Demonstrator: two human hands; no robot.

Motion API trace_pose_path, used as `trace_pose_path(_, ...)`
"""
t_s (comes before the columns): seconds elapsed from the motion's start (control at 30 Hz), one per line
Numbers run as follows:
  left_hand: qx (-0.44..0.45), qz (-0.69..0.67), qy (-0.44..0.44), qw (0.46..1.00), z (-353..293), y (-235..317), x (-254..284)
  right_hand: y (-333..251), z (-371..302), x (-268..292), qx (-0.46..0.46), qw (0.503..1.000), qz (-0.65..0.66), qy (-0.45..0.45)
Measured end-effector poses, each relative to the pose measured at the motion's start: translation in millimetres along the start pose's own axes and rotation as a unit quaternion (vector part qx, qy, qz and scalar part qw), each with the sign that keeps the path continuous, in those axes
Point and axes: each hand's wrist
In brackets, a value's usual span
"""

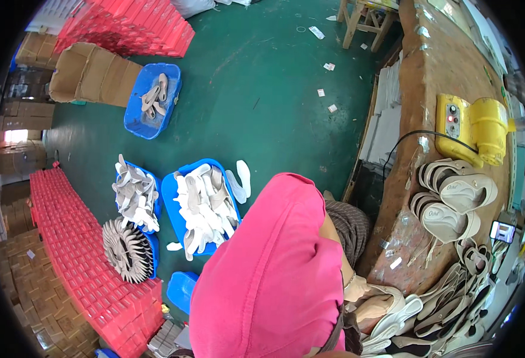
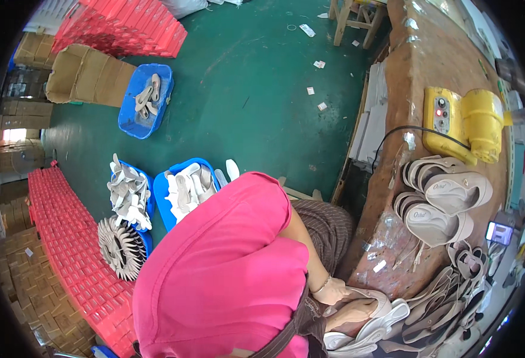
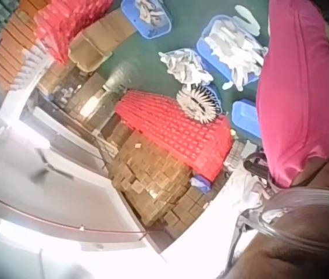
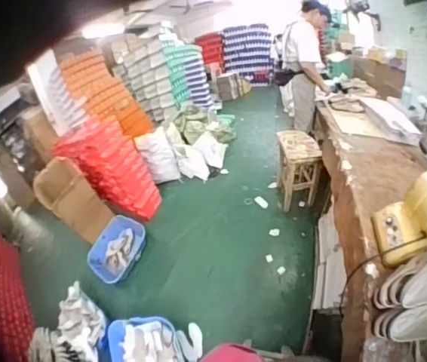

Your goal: The person assembles shoes by retrieving insoles, inserting them into shoes, pressing them down inside each shoe by hand, and placing the shoes aside on the workbench.

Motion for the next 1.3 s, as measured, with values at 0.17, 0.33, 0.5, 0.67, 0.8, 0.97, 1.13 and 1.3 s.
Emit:
trace_pose_path(0.17,-0.064,0.027,0.052,0.996,-7.4,-9.3,-15.0,7.4,-3.4,2.3,-0.026,1.000,0.003,-0.005)
trace_pose_path(0.33,-0.063,-0.020,0.043,0.997,-20.2,-9.7,10.6,1.2,-24.0,19.6,-0.085,0.996,0.006,-0.011)
trace_pose_path(0.5,-0.016,-0.099,-0.036,0.994,-37.5,-5.8,42.5,-25.6,-63.5,19.3,-0.201,0.979,0.025,0.006)
trace_pose_path(0.67,-0.079,0.031,-0.075,0.994,-38.4,-4.6,67.4,-14.1,-72.1,7.5,-0.125,0.971,0.141,0.145)
trace_pose_path(0.8,-0.084,-0.023,-0.090,0.992,-33.0,-2.5,84.5,-22.1,-77.0,1.4,-0.145,0.968,0.194,0.065)
trace_pose_path(0.97,-0.043,-0.066,-0.159,0.984,-26.1,-1.2,91.7,-25.8,-56.9,-3.6,-0.179,0.973,0.117,0.092)
trace_pose_path(1.13,-0.080,0.013,-0.166,0.983,-23.5,1.7,87.6,14.1,-6.2,9.1,-0.260,0.958,0.118,-0.003)
trace_pose_path(1.3,-0.053,0.028,-0.201,0.978,-23.6,0.8,89.0,-4.9,-36.2,21.4,-0.201,0.973,0.106,0.045)
Point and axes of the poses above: each hand's wrist, its own z-axis towards the middle knuckle, its own x-axis out of the back of the hand, y = z × x, and after that the axes turned 6 degrees about -z, right-handed
